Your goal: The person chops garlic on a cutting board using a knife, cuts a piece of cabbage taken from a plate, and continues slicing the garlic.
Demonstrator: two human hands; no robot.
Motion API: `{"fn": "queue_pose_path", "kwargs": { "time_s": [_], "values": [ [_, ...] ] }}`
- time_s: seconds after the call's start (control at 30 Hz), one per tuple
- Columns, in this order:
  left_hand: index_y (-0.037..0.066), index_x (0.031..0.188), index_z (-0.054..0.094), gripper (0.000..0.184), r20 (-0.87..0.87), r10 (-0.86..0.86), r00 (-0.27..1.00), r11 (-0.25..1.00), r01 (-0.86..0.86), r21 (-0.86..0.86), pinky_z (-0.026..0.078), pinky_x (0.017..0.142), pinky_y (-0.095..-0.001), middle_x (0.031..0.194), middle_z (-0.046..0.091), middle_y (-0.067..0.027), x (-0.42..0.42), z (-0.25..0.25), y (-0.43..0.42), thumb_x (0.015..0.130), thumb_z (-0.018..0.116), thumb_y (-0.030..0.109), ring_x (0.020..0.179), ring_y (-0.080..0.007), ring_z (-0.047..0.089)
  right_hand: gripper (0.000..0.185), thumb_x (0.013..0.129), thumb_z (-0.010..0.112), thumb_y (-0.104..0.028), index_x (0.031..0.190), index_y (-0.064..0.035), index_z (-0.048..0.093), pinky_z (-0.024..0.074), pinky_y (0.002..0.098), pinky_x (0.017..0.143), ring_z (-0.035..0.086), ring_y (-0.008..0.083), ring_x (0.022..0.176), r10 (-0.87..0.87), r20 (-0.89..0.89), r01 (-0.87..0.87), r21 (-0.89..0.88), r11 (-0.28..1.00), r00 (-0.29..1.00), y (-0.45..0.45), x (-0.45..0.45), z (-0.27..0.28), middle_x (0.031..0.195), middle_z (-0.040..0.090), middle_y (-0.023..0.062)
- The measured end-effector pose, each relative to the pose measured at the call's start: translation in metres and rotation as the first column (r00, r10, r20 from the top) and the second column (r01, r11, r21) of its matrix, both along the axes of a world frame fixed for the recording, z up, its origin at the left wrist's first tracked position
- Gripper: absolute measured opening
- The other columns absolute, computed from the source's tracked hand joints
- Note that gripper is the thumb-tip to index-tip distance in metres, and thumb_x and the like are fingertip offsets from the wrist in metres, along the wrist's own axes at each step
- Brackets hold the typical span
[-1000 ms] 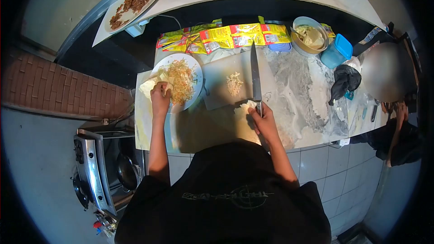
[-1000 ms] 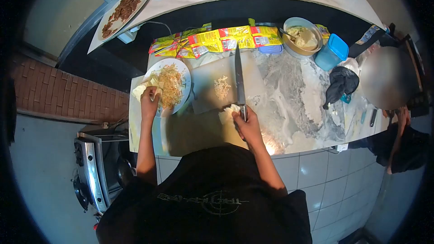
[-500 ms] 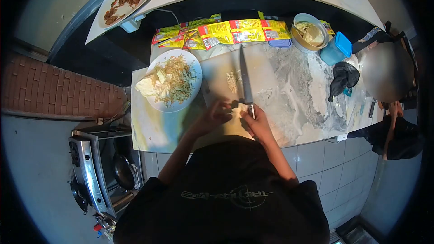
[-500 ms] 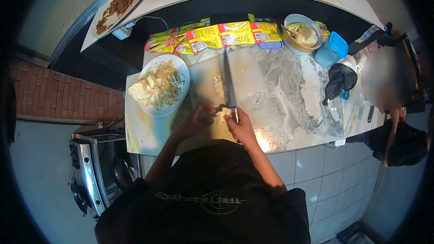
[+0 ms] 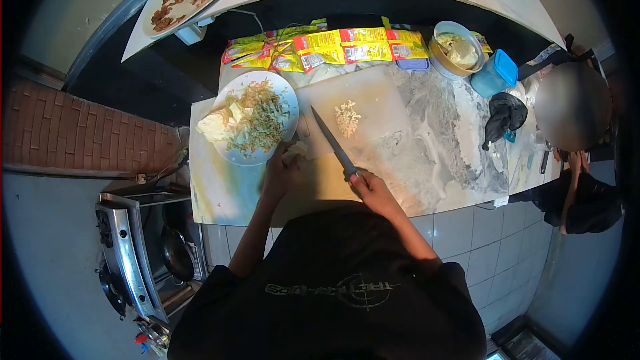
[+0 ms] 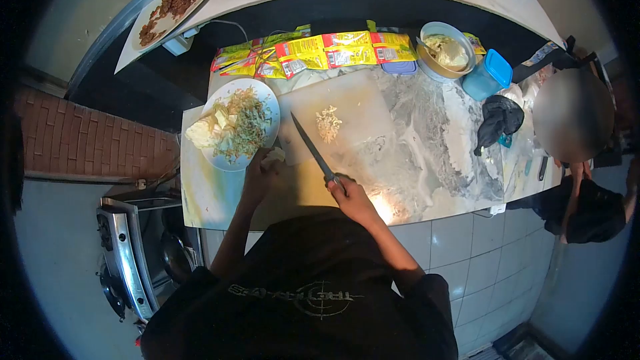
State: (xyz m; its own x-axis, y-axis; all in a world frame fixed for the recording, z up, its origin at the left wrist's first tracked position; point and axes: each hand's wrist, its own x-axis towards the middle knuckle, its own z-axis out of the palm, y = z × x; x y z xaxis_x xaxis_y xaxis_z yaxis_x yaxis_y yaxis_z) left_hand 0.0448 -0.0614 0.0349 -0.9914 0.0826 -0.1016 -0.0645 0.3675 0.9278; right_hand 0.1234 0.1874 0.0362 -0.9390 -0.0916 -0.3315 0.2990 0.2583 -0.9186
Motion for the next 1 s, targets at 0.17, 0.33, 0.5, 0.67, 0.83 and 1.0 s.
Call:
{"fn": "queue_pose_path", "kwargs": {
  "time_s": [0.17, 0.33, 0.5, 0.67, 0.83, 1.0],
  "values": [
    [0.004, 0.115, 0.062, 0.025, -0.198, -0.097, 0.975, 0.975, 0.053, -0.217, 0.049, 0.072, -0.0291, 0.094, 0.062, -0.0075, -0.011, -0.005, 0.010, 0.090, 0.061, 0.004, 0.081, -0.0151, 0.061, 0.036, 0.100, 0.051, -0.035, 0.099, -0.0018, 0.064, 0.0444, 0.0337, 0.065, 0.054, 0.0181, 0.065, 0.024, 0.151, -0.031, 0.044, 0.999, 0.988, 0.010, 0.006, -0.017, 0.072, 0.060, 0.0093],
    [0.004, 0.103, 0.062, 0.013, -0.407, -0.013, 0.913, 0.994, -0.033, -0.107, 0.048, 0.074, -0.0336, 0.094, 0.059, -0.0107, -0.027, -0.020, 0.028, 0.090, 0.058, 0.003, 0.085, -0.0220, 0.059, 0.039, 0.100, 0.050, -0.037, 0.100, -0.0006, 0.064, 0.0463, 0.0372, 0.066, 0.059, 0.0250, 0.068, -0.127, 0.083, 0.119, 0.093, 0.989, 0.988, 0.020, -0.008, -0.012, 0.074, 0.063, 0.0152],
    [0.000, 0.098, 0.055, 0.021, -0.445, -0.033, 0.895, 0.983, -0.051, -0.176, 0.047, 0.085, -0.0405, 0.099, 0.055, -0.0165, -0.029, -0.027, 0.036, 0.078, 0.053, -0.008, 0.094, -0.0360, 0.056, 0.042, 0.100, 0.050, -0.038, 0.103, 0.0016, 0.063, 0.0471, 0.0410, 0.068, 0.063, 0.0334, 0.072, -0.141, -0.081, 0.153, 0.159, 0.975, 0.987, 0.011, -0.010, -0.003, 0.078, 0.065, 0.0217],
    [0.004, 0.096, 0.054, 0.025, -0.577, -0.224, 0.786, 0.958, 0.070, -0.278, 0.046, 0.087, -0.0435, 0.101, 0.054, -0.0149, -0.026, -0.026, 0.042, 0.076, 0.070, 0.002, 0.097, -0.0351, 0.053, 0.042, 0.100, 0.050, -0.038, 0.105, 0.0022, 0.062, 0.0477, 0.0427, 0.071, 0.064, 0.0380, 0.078, -0.048, 0.060, 0.040, 0.125, 0.991, 0.997, 0.013, -0.013, -0.002, 0.080, 0.065, 0.0247],
    [0.006, 0.100, 0.055, 0.033, -0.540, -0.228, 0.810, 0.945, 0.051, -0.323, 0.045, 0.090, -0.0447, 0.104, 0.055, -0.0127, -0.023, -0.025, 0.047, 0.075, 0.076, 0.009, 0.101, -0.0344, 0.053, 0.044, 0.100, 0.049, -0.040, 0.103, 0.0020, 0.062, 0.0484, 0.0433, 0.073, 0.064, 0.0431, 0.081, -0.128, 0.021, 0.118, 0.254, 0.960, 0.992, 0.024, -0.019, 0.009, 0.082, 0.065, 0.0263],
    [0.008, 0.110, 0.059, 0.035, -0.633, -0.264, 0.728, 0.928, 0.013, -0.372, 0.044, 0.092, -0.0446, 0.108, 0.056, -0.0097, -0.027, -0.020, 0.054, 0.078, 0.074, 0.010, 0.104, -0.0327, 0.053, 0.040, 0.104, 0.041, -0.033, 0.103, 0.0011, 0.062, 0.0494, 0.0491, 0.071, 0.063, 0.0476, 0.083, -0.073, -0.134, 0.101, 0.214, 0.972, 0.988, 0.021, -0.005, 0.016, 0.081, 0.065, 0.0287]
  ]
}}
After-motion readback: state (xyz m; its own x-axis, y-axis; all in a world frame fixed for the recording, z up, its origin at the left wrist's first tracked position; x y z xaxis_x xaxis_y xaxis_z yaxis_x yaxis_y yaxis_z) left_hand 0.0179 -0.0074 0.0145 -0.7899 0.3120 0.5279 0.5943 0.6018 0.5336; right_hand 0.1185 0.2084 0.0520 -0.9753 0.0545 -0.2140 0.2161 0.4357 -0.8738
